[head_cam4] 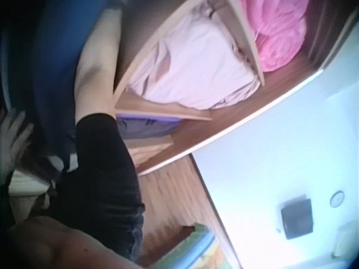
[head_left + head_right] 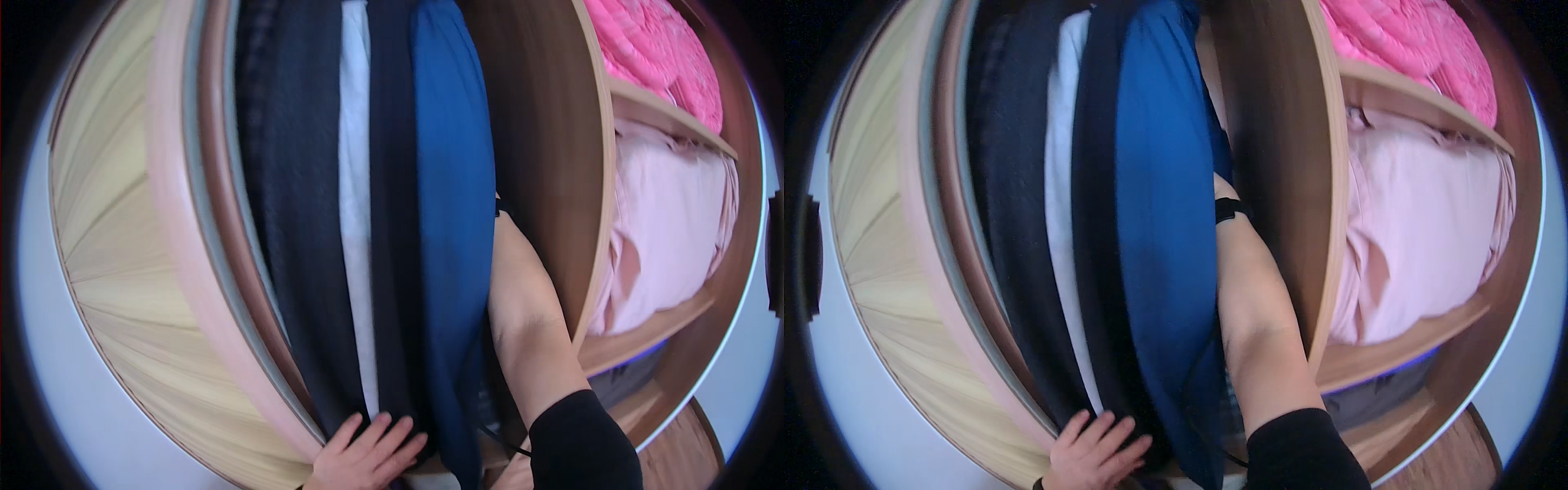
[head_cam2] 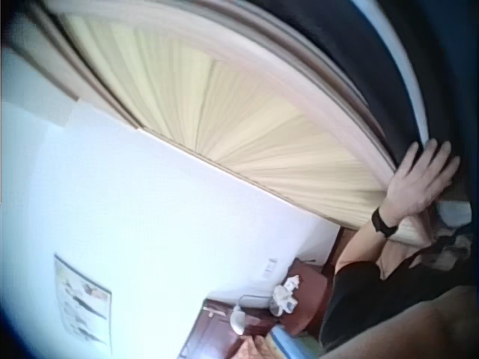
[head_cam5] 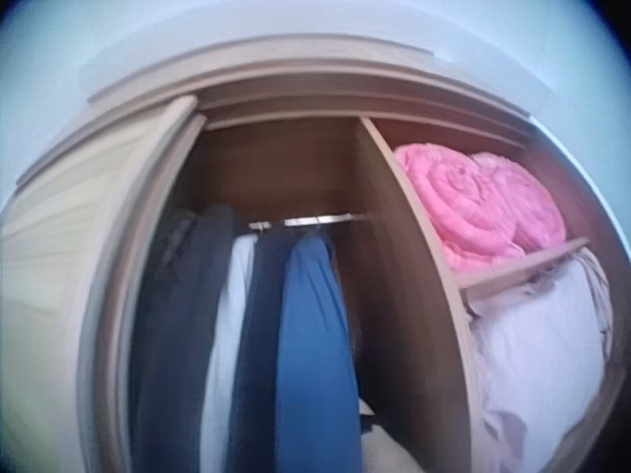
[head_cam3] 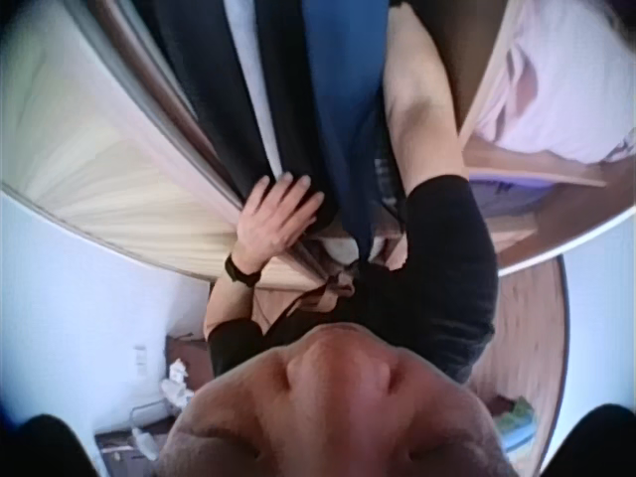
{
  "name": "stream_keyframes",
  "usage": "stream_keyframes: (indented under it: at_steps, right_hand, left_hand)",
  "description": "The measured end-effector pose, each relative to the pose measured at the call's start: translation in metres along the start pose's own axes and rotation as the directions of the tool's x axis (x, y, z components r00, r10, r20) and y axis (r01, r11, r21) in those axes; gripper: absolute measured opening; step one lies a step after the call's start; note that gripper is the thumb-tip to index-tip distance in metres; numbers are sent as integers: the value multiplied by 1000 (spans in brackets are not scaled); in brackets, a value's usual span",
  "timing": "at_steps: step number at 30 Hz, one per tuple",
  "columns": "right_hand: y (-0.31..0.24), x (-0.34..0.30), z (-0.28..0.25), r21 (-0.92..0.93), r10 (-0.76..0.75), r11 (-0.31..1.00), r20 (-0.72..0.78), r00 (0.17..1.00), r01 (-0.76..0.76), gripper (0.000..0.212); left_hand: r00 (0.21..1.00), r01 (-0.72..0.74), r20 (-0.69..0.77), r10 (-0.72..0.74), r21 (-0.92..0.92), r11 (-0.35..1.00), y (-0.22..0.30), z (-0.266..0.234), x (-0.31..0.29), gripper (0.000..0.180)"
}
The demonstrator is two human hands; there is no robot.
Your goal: The person takes jackets from the bed, zips them up, mounts them on clothes hangers, and hangs them inside a wardrobe.
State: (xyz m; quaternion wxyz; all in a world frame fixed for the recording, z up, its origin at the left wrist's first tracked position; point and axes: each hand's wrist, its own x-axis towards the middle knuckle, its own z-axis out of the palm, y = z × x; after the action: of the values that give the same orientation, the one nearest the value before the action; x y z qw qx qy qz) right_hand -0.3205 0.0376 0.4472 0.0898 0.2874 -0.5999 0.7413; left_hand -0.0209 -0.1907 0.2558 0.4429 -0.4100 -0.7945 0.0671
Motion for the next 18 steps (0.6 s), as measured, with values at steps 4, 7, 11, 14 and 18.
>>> stream_keyframes:
  at_steps: [4, 7, 11, 14, 18]
  right_hand:
    - [59, -72, -10, 53, 83, 995, 14, 996, -84, 68]
    - [102, -135, -2, 105, 158, 982, 23, 987, -160, 67]
    - [134, -205, 9, 145, 220, 965, 14, 975, -220, 65]
    - [146, -246, 19, 153, 252, 956, 5, 968, -250, 64]
    - [164, -291, 46, 157, 287, 945, 21, 958, -286, 63]
  left_hand:
    - [996, 57, 68, -53, -56, 997, 1, 8, 3, 40]
    - [1000, 19, 20, -17, -101, 995, -1, 6, 3, 40]
    - [1000, -14, -29, 10, -145, 989, 1, 7, 2, 41]
    - [998, -5, -62, -10, -243, 970, 9, 11, 7, 41]
    - [998, -53, -51, 36, -383, 922, 48, 19, 27, 46]
